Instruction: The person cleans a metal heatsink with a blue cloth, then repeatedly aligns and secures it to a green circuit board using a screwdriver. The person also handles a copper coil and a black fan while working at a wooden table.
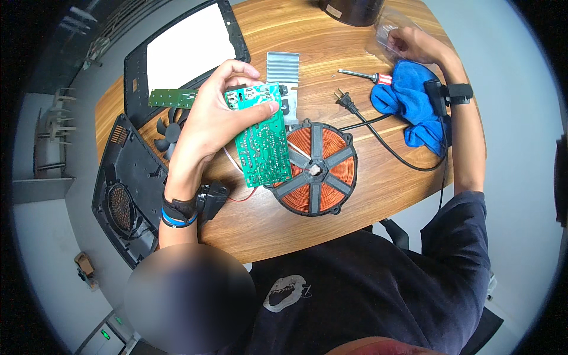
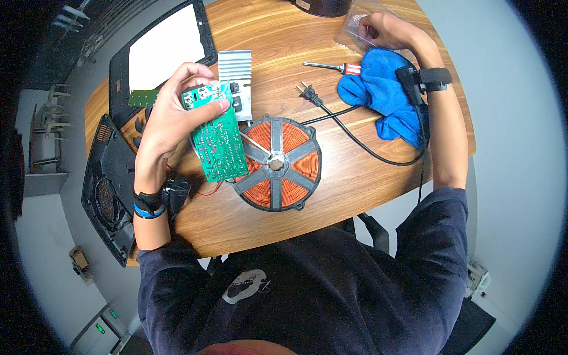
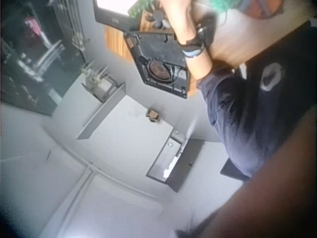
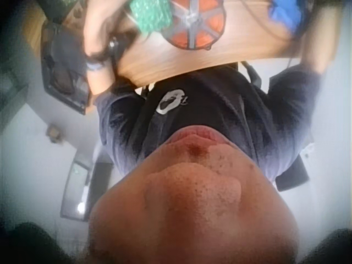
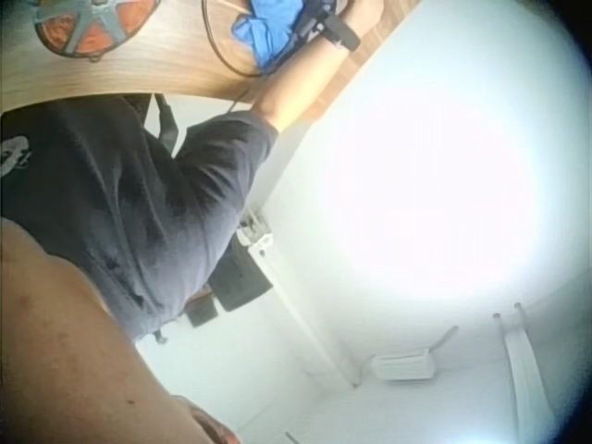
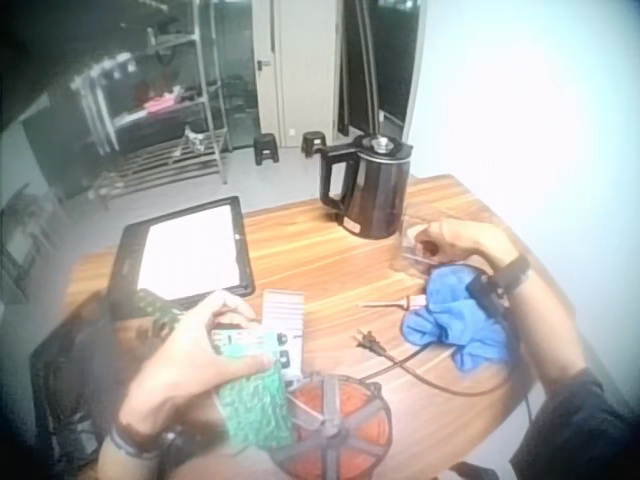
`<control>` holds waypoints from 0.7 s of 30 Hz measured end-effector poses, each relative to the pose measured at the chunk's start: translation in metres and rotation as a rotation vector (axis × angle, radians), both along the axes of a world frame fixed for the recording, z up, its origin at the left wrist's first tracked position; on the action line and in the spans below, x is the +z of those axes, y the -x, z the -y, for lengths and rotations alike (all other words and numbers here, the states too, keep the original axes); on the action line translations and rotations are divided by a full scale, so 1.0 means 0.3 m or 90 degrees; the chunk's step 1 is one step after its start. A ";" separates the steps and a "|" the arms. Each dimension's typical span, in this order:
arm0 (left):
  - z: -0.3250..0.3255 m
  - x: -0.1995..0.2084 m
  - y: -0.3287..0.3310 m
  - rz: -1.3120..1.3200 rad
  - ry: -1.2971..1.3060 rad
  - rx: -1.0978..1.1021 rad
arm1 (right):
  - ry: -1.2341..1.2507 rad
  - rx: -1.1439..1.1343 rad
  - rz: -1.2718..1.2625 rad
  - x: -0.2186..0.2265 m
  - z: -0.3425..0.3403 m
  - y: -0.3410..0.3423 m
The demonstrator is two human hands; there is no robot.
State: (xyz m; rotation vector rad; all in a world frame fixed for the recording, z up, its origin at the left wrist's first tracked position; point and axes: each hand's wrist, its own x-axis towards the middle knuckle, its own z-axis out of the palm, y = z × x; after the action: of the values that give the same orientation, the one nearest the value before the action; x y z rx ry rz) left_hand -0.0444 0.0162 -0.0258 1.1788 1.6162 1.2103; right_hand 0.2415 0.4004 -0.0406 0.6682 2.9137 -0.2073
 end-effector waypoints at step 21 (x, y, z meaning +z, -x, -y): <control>0.037 -0.061 -0.012 -0.413 0.039 -0.023 | 0.184 0.065 -0.233 0.166 0.332 0.116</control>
State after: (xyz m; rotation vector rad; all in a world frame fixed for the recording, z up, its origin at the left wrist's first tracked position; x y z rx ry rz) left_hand -0.0408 0.0050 -0.0443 1.6608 2.0602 0.7791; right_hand 0.2068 0.3008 0.0092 0.4731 3.1472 -0.7977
